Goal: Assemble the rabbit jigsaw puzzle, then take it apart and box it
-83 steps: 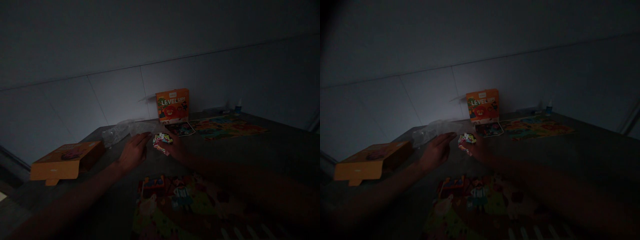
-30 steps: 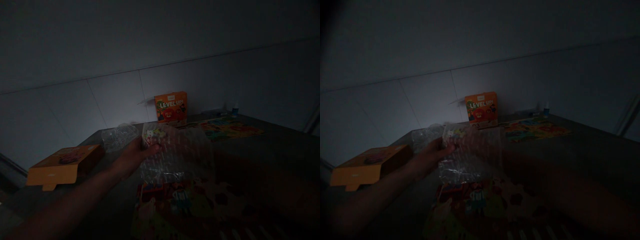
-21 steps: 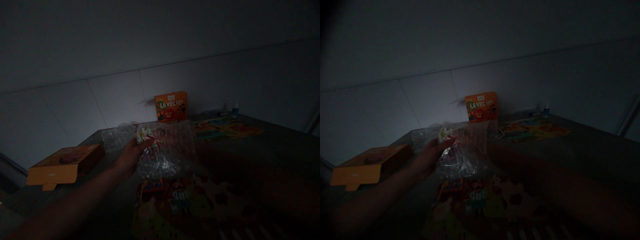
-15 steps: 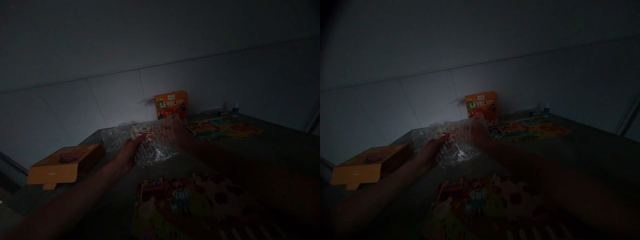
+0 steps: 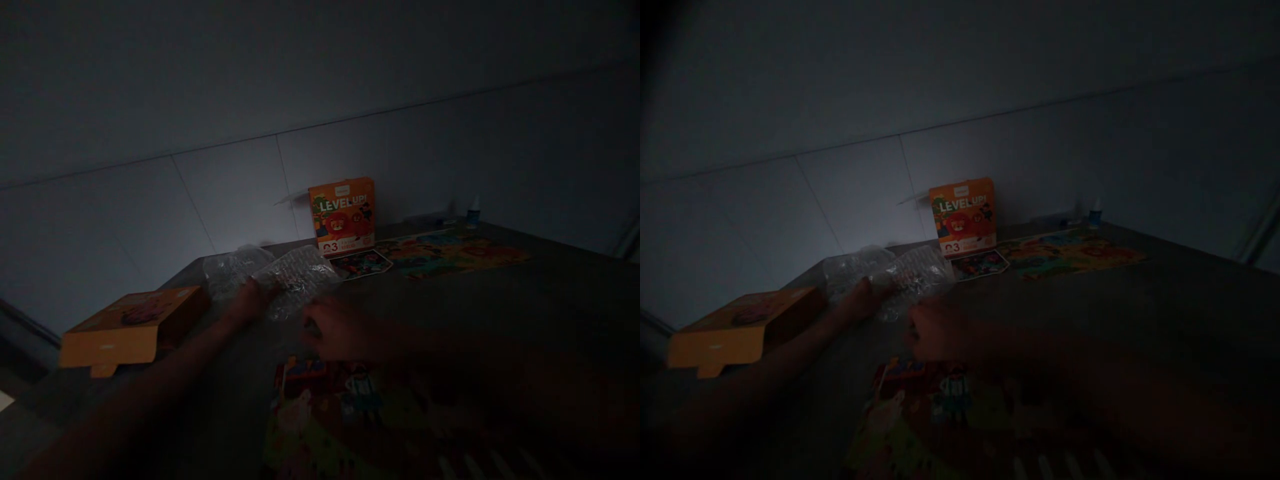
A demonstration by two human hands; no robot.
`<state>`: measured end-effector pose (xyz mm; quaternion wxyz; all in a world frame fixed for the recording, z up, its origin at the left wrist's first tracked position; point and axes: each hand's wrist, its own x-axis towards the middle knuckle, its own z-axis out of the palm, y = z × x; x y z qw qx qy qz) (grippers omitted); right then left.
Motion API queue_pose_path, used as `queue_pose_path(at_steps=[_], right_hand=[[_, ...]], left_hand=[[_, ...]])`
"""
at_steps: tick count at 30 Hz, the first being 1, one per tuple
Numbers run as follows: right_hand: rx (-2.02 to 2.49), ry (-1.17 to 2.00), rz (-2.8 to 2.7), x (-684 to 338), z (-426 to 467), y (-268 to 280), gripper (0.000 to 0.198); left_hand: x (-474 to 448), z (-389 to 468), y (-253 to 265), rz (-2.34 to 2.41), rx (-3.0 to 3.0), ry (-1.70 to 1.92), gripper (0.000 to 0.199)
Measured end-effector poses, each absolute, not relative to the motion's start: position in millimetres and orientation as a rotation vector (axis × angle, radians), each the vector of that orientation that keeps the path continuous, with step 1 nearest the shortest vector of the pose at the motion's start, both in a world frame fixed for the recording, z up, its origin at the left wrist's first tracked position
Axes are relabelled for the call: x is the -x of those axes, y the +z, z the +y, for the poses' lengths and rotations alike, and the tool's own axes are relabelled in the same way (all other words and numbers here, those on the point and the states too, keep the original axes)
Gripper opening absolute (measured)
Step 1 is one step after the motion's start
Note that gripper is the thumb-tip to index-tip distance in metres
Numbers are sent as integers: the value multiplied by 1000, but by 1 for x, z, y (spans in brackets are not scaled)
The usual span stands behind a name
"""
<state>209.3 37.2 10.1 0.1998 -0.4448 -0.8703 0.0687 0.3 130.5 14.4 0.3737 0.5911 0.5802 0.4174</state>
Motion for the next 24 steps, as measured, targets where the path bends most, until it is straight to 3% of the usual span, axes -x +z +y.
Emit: queue_pose_path(at_steps=[2,4,7,11,18,24], right_hand=[[1266,231,-2580,-210,27,19,37],[1165,232,-2716,-216,19,28,48],[991,175,-2852,-225,13,35,46],[1045,86,-2791,-229,7,24,42],[1364,270,-2424,-227,5,-7,52],[1339,217,-2356,-208,24,-18,44]], left_hand=[[0,122,20,1567,-1676,1086,54],[-2,104,28,1577,-1958,990,46],[-4,62,38,1396,-2737,418,31],[2,9,29,1032,-2918,64,37],[16,8,-1,1192,-2928,268,32],[16,20,7,1118,-2860,326,25]])
